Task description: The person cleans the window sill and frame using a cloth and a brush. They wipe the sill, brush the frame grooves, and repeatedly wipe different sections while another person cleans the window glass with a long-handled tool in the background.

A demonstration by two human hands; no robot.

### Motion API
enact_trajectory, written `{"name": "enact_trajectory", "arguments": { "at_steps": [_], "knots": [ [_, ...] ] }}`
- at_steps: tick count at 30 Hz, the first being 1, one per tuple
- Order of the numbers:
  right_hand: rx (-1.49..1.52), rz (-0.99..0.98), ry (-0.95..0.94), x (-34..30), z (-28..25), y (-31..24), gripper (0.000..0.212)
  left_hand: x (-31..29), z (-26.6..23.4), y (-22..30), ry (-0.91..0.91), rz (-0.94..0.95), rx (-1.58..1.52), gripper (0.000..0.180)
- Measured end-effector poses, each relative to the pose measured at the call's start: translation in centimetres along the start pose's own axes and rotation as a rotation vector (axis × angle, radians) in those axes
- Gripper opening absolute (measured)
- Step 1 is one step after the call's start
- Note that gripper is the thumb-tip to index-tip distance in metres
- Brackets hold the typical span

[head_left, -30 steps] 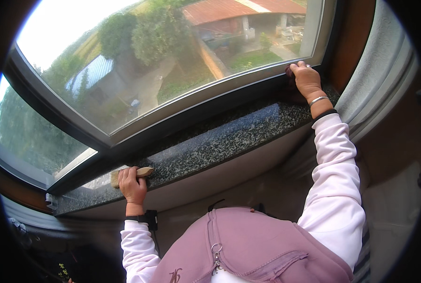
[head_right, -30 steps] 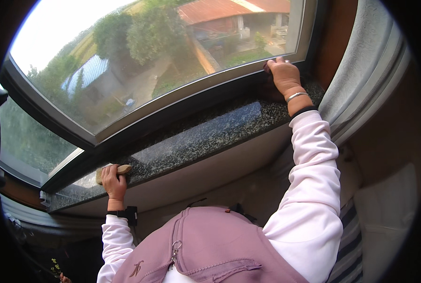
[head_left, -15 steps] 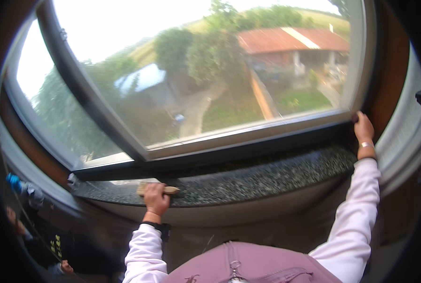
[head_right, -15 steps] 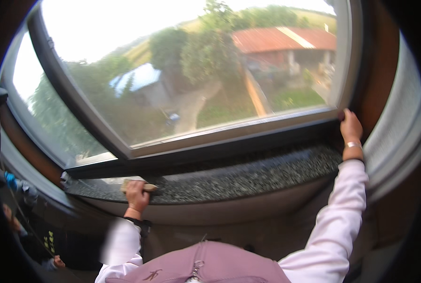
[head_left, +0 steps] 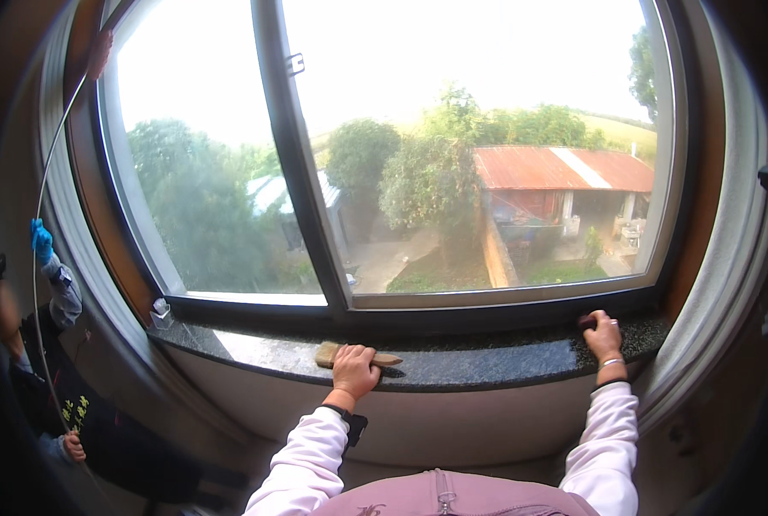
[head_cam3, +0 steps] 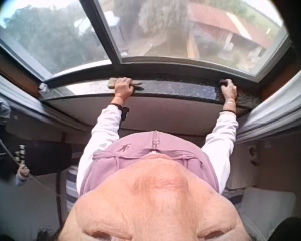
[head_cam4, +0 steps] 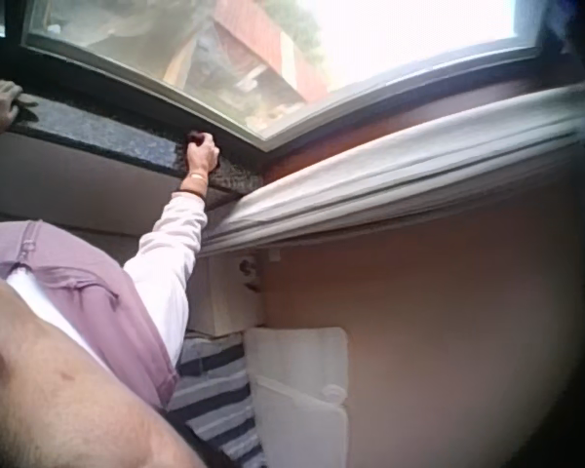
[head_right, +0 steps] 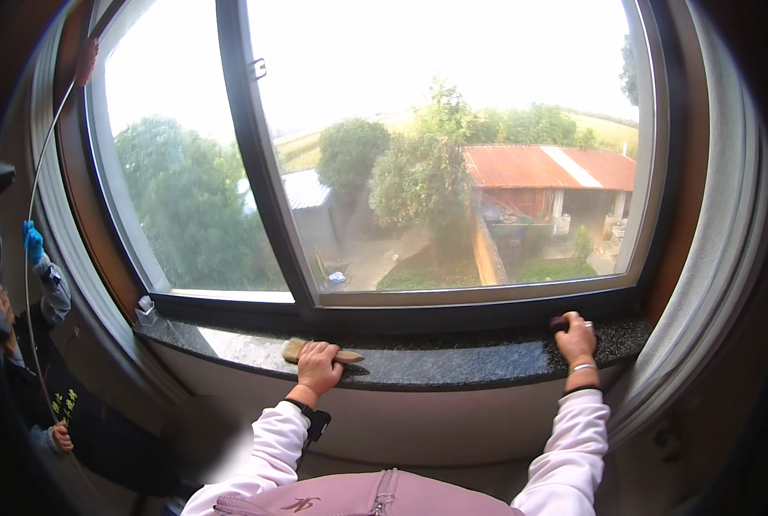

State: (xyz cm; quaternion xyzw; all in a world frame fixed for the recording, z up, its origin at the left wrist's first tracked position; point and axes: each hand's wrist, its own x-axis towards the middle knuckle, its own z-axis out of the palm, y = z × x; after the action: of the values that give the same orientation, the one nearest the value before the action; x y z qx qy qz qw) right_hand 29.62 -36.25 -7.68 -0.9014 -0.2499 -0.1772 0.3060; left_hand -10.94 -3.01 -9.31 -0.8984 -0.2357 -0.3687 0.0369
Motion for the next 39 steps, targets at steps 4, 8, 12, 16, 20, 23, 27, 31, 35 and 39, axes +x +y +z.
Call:
{"name": "enact_trajectory", "arguments": {
  "at_steps": [4,8,12,16,20,23,27,31,35,39],
  "knots": [
    [0.056,-0.16,-0.059,-5.3,2.2,-8.3,0.032,-0.2,0.1,-0.3,0.037,0.026,-0.03,0.013],
    [0.198,-0.371,-0.024,-10.0,3.8,-15.8,0.027,-0.2,0.2,-0.3,0.046,0.029,-0.036,0.012],
    [0.301,-0.49,-0.149,-13.7,3.5,-20.5,0.029,-0.1,0.2,-0.4,0.038,0.027,-0.053,0.012],
    [0.416,-0.591,-0.174,-15.9,3.0,-22.1,0.027,-0.1,0.5,-0.6,0.098,0.059,-0.042,0.013],
    [0.672,-0.602,-0.282,-16.6,3.1,-21.6,0.024,0.0,0.8,-0.7,0.085,0.067,-0.023,0.013],
    [1.053,-0.387,-0.417,-14.7,2.9,-20.7,0.022,0.0,0.7,-0.6,0.02,0.044,0.014,0.015],
    [1.084,-0.236,-0.402,-9.7,1.2,-18.8,0.03,0.1,0.5,-0.4,-0.005,0.029,0.027,0.015],
    [0.117,-0.34,0.014,-8.7,0.5,-17.3,0.055,0.0,0.6,-0.4,-0.009,0.028,0.031,0.017],
    [-0.079,-0.423,-0.194,-11.7,3.3,-17.0,0.058,-0.1,0.7,-0.6,0.007,0.038,0.039,0.019],
    [-0.083,-0.417,-0.018,-10.4,5.2,-12.9,0.035,-0.1,0.8,-0.7,-0.009,0.04,0.053,0.02]
  ]
}}
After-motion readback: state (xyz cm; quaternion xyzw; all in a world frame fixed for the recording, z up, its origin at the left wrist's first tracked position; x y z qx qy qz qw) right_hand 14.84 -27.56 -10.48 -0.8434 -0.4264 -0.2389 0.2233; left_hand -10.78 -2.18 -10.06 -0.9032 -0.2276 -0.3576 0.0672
